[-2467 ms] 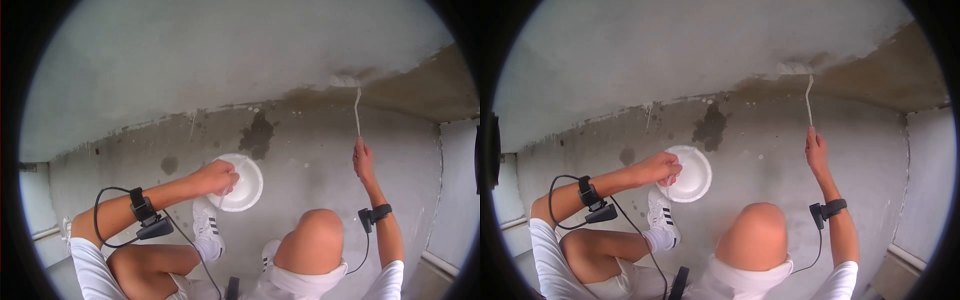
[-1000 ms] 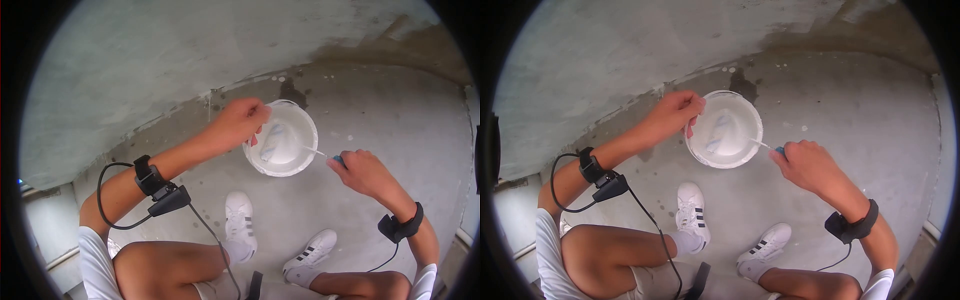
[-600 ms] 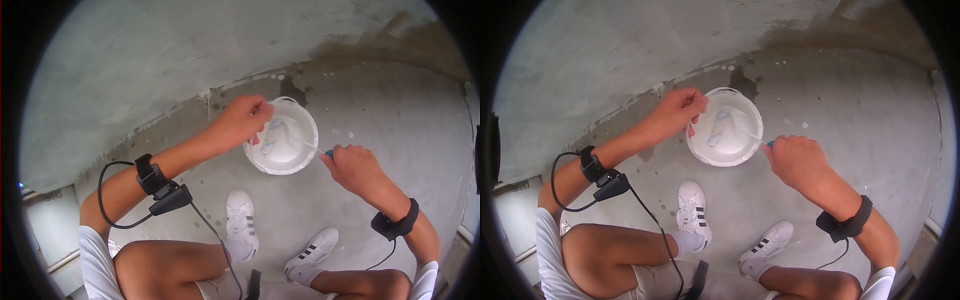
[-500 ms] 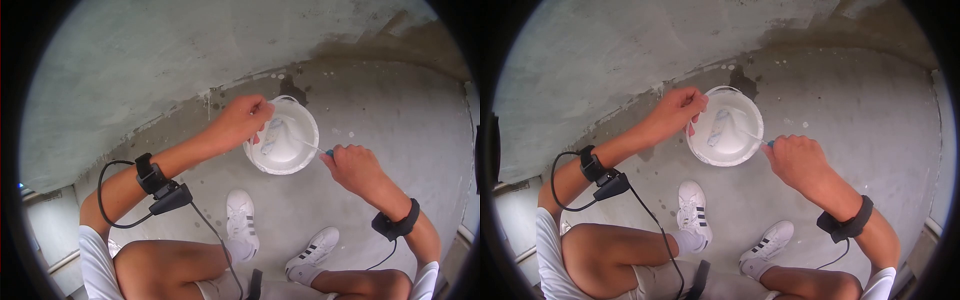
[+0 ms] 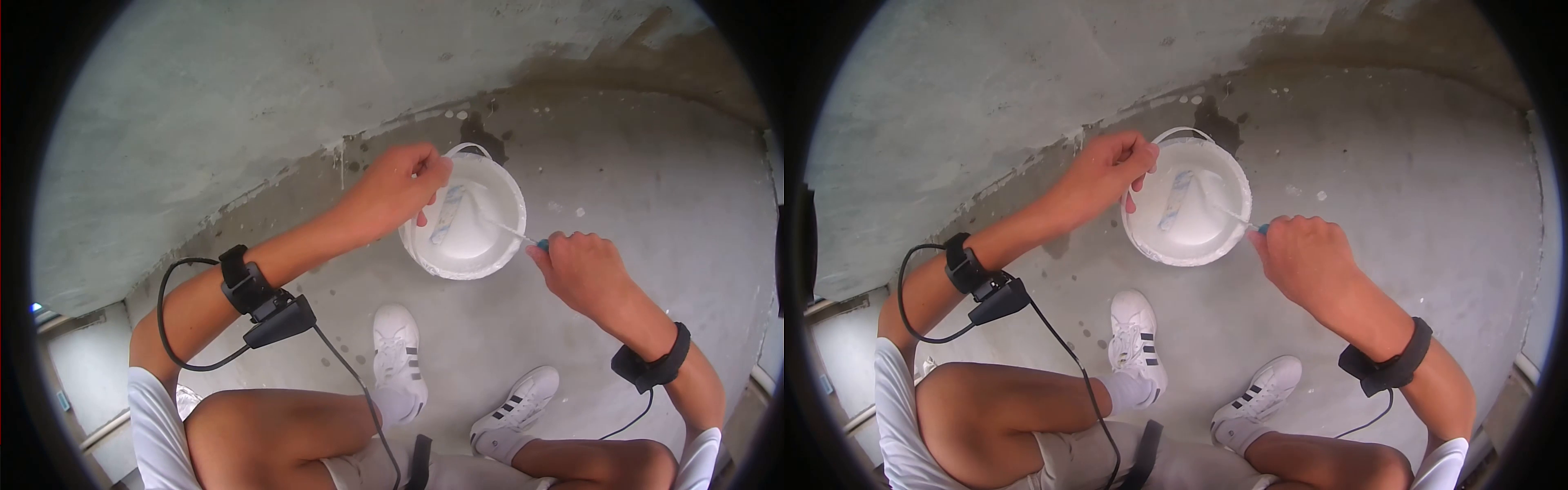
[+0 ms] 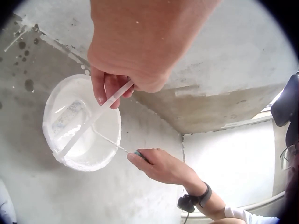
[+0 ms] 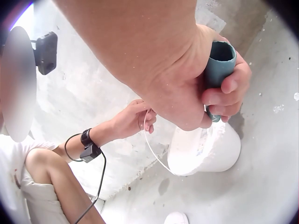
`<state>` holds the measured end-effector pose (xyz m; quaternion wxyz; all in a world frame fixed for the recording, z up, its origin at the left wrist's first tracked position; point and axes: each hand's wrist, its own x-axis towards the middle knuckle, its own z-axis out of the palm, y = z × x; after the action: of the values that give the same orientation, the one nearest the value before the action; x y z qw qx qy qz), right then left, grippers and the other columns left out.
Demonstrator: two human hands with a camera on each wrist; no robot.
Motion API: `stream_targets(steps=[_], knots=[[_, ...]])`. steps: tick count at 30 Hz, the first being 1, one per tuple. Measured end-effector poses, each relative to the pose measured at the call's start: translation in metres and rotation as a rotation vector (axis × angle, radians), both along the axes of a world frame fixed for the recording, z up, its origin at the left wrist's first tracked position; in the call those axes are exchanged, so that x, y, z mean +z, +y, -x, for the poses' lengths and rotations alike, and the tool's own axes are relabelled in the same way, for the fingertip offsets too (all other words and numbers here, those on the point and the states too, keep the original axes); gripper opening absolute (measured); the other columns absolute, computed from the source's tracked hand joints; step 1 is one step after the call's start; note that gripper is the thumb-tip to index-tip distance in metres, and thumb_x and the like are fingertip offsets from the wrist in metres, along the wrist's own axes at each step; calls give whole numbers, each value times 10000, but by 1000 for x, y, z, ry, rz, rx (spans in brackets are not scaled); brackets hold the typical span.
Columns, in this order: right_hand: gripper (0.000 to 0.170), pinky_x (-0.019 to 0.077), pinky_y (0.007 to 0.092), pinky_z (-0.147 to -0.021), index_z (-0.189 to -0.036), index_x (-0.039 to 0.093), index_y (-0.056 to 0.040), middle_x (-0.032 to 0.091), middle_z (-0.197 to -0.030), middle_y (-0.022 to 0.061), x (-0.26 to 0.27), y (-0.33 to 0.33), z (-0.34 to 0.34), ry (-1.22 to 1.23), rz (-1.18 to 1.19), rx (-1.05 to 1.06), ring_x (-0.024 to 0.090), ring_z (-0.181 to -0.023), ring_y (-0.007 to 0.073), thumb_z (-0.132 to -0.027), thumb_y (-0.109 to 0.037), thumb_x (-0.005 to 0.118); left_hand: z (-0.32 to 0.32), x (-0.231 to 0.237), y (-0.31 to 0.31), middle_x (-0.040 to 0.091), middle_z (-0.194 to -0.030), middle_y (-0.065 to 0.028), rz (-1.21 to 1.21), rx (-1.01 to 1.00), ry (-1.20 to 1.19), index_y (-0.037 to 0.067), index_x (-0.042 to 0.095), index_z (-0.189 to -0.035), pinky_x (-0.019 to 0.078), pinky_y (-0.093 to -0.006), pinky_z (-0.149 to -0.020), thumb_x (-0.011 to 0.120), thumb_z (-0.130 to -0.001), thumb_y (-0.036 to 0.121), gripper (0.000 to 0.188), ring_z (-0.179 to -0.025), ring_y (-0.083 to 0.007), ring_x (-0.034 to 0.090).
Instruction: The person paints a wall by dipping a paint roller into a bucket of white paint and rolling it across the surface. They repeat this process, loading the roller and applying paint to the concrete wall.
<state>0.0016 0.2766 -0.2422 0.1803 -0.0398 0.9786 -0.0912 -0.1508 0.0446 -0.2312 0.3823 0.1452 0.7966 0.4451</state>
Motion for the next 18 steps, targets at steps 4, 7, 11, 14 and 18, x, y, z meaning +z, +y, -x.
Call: stream_targets(steps=[4, 7, 11, 14, 18], knots=[[417, 531, 393, -554, -690, 636, -13, 637, -637, 151, -1, -1, 1, -18, -13, 0, 654, -590, 317, -958, -326, 573, -1, 2, 3, 538, -827, -12, 24, 5, -12, 25, 547, -858, 515, -271, -575, 517, -1002, 326, 335, -707, -78, 504], [413, 529, 392, -551, -686, 634, -13, 634, -632, 151, -1, -1, 2, -8, -28, -1, 653, -588, 314, -953, -323, 579, -1, 2, 5, 543, -744, -50, -18, 11, 17, 21, 527, -844, 445, -302, -570, 488, -995, 334, 350, -555, -134, 566], [398, 526, 396, -551, -690, 638, -15, 639, -642, 149, -3, -4, 3, -19, -56, -5, 653, -592, 316, -951, -311, 582, -2, 5, 4, 534, -741, -37, 15, 11, -5, 26, 527, -838, 455, -294, -563, 495, -998, 332, 347, -581, -116, 552], [391, 524, 393, -543, -694, 644, -19, 642, -639, 141, -3, -5, 5, 39, 8, 24, 653, -585, 315, -952, -308, 582, -2, 2, 5, 525, -755, -14, 16, 20, -18, 37, 534, -834, 484, -275, -549, 520, -999, 323, 330, -645, -85, 525], [451, 502, 447, -540, -694, 600, -8, 601, -588, 176, 1, -3, 9, 21, 42, 23, 615, -560, 369, -977, -355, 547, -2, -1, 6, 530, -757, -38, -10, 10, 12, 31, 521, -841, 457, -296, -555, 499, -995, 333, 340, -591, -119, 545]])
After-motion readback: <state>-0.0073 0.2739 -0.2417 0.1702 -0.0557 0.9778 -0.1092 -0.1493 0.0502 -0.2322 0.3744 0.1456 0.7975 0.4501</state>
